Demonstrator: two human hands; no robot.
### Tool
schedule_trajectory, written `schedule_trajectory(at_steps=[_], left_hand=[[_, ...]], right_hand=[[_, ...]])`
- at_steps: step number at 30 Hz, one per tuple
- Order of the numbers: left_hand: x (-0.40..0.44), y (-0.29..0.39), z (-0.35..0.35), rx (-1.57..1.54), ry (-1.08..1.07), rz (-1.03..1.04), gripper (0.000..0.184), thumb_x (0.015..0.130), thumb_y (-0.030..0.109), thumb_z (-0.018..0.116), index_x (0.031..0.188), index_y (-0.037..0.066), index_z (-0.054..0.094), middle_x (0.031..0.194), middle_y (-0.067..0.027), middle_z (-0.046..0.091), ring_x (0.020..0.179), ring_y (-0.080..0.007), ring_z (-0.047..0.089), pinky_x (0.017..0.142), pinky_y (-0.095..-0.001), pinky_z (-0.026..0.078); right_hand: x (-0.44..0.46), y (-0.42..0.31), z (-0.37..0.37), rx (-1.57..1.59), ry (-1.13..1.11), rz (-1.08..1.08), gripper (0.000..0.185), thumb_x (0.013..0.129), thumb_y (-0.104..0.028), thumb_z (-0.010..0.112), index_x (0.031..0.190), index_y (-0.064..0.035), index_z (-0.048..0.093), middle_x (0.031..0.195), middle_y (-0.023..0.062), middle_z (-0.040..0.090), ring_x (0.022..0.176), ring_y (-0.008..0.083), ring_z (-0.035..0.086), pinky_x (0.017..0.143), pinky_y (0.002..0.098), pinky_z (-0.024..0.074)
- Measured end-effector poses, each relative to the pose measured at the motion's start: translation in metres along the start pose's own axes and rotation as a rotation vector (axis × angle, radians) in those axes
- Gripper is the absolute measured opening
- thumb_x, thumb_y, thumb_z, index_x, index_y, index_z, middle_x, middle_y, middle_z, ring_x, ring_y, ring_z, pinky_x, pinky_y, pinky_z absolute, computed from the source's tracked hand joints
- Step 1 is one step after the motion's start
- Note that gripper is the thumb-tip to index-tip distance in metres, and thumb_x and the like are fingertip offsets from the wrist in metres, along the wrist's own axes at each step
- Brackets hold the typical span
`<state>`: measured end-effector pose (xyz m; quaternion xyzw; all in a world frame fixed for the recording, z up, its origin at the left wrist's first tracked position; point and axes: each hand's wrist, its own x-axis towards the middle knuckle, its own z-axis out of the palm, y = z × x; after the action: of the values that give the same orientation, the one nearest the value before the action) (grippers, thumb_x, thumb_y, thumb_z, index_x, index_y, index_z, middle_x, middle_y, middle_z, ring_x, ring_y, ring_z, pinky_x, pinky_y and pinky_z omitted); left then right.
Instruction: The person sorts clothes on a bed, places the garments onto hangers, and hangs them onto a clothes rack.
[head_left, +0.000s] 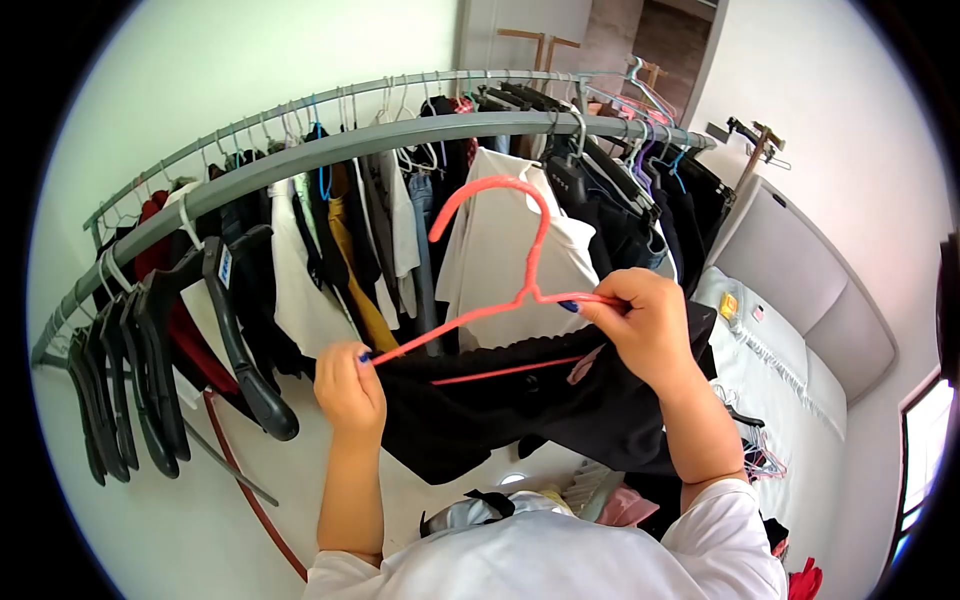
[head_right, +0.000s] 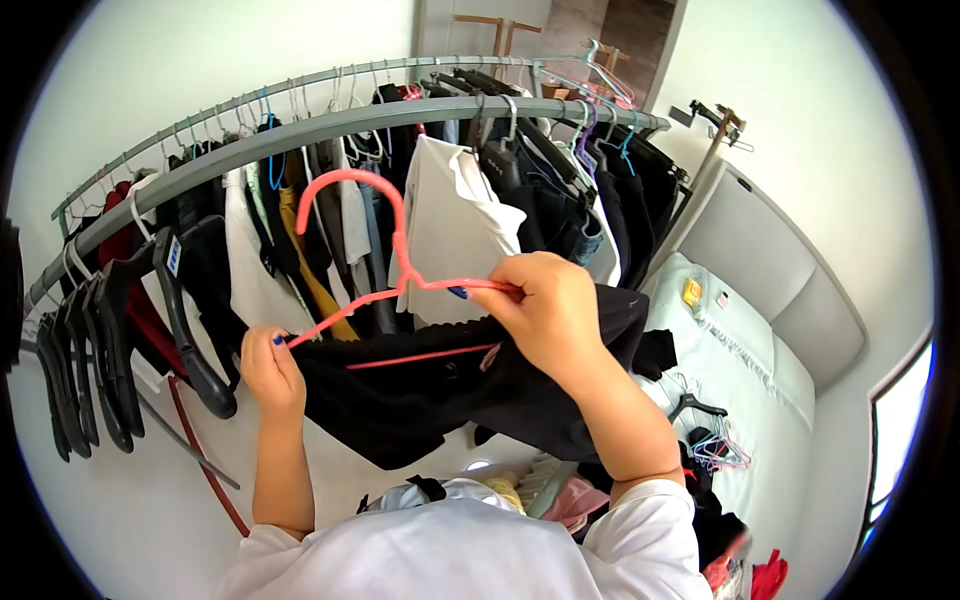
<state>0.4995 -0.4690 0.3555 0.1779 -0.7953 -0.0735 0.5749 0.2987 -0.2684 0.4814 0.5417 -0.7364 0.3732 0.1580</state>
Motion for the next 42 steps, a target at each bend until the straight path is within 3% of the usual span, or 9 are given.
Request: schedule_trajectory(at_steps=[9, 17, 19, 28, 29, 31, 33, 39, 42], left_hand=[[-0.009, -0.027, 0.004, 0.338, 0.462, -0.233, 0.025, 0.077, 0.010, 0.060, 0.096, -0.001, 0.047, 0.096, -0.0146, 0.050, 0.087, -0.0289, 0.048, 0.076, -0.0370, 0.037], [-0.002, -0.024, -0.005, 0.395, 0.237, -0.480, 0.019, 0.072, 0.011, 0.061, 0.078, 0.002, 0.046, 0.068, -0.0088, 0.049, 0.062, -0.0255, 0.049, 0.056, -0.0341, 0.040], [0.007, -0.022, 0.004, 0.458, 0.151, -0.556, 0.019, 0.076, 0.017, 0.055, 0.076, -0.001, 0.048, 0.063, -0.0171, 0.056, 0.059, -0.0360, 0.057, 0.053, -0.0429, 0.044], [0.030, -0.006, 0.076, 0.117, -0.073, -0.569, 0.020, 0.077, 0.016, 0.051, 0.073, -0.003, 0.049, 0.062, -0.0241, 0.055, 0.062, -0.0440, 0.053, 0.057, -0.0473, 0.042], [0.026, -0.017, 0.095, -0.036, -0.042, -0.614, 0.018, 0.078, 0.014, 0.051, 0.073, -0.003, 0.046, 0.058, -0.0223, 0.052, 0.058, -0.0408, 0.053, 0.054, -0.0447, 0.041], [0.036, -0.016, 0.108, -0.189, 0.002, -0.537, 0.016, 0.086, 0.014, 0.051, 0.078, 0.001, 0.044, 0.058, -0.0050, 0.050, 0.051, -0.0121, 0.051, 0.048, -0.0278, 0.042], [0.046, -0.026, 0.115, -0.599, -0.006, -0.772, 0.022, 0.087, 0.021, 0.055, 0.090, 0.002, 0.044, 0.076, -0.0040, 0.052, 0.068, -0.0116, 0.053, 0.057, -0.0264, 0.045], [0.042, -0.015, 0.108, -0.391, -0.316, -0.802, 0.063, 0.075, 0.029, 0.069, 0.121, -0.004, 0.040, 0.113, -0.0188, 0.051, 0.100, -0.0240, 0.052, 0.081, -0.0289, 0.042], [0.049, 0.010, 0.099, -0.408, -0.420, -0.989, 0.056, 0.077, 0.020, 0.064, 0.123, -0.002, 0.041, 0.111, -0.0151, 0.053, 0.096, -0.0205, 0.053, 0.077, -0.0269, 0.042]], right_hand=[[0.002, 0.023, 0.047, 0.678, -0.579, 0.259, 0.026, 0.087, -0.023, 0.054, 0.073, -0.0009, 0.058, 0.058, -0.0060, 0.041, 0.056, 0.0042, 0.032, 0.050, 0.0214, 0.0276], [-0.019, 0.046, 0.075, 1.093, -0.767, 0.422, 0.025, 0.091, -0.026, 0.050, 0.079, -0.0040, 0.055, 0.071, -0.0049, 0.047, 0.065, 0.0044, 0.038, 0.061, 0.0188, 0.0322], [-0.025, 0.055, 0.083, 1.219, -0.838, 0.478, 0.024, 0.091, -0.024, 0.048, 0.080, -0.0037, 0.055, 0.073, -0.0039, 0.048, 0.068, 0.0060, 0.039, 0.064, 0.0195, 0.0328], [-0.017, 0.055, 0.092, 1.442, -0.770, 0.543, 0.024, 0.091, -0.022, 0.045, 0.074, -0.0062, 0.051, 0.066, -0.0040, 0.042, 0.063, 0.0065, 0.033, 0.061, 0.0194, 0.0277], [-0.015, 0.054, 0.092, 1.479, -0.768, 0.530, 0.024, 0.092, -0.021, 0.044, 0.075, -0.0058, 0.050, 0.065, -0.0036, 0.041, 0.063, 0.0069, 0.033, 0.061, 0.0198, 0.0274], [-0.010, 0.050, 0.091, 1.469, -0.746, 0.497, 0.024, 0.092, -0.021, 0.044, 0.074, -0.0059, 0.050, 0.065, -0.0036, 0.041, 0.062, 0.0066, 0.033, 0.060, 0.0197, 0.0272], [-0.004, 0.049, 0.091, 1.460, -0.717, 0.459, 0.025, 0.092, -0.021, 0.043, 0.073, -0.0061, 0.049, 0.064, -0.0035, 0.040, 0.061, 0.0063, 0.032, 0.059, 0.0196, 0.0270], [0.021, 0.053, 0.111, 1.457, -0.421, 0.461, 0.026, 0.092, -0.022, 0.044, 0.072, -0.0061, 0.049, 0.064, -0.0030, 0.042, 0.062, 0.0071, 0.035, 0.060, 0.0203, 0.0286], [0.038, 0.055, 0.119, 1.477, -0.315, 0.496, 0.023, 0.090, -0.018, 0.045, 0.072, -0.0061, 0.051, 0.065, -0.0024, 0.044, 0.063, 0.0073, 0.037, 0.061, 0.0199, 0.0297]])
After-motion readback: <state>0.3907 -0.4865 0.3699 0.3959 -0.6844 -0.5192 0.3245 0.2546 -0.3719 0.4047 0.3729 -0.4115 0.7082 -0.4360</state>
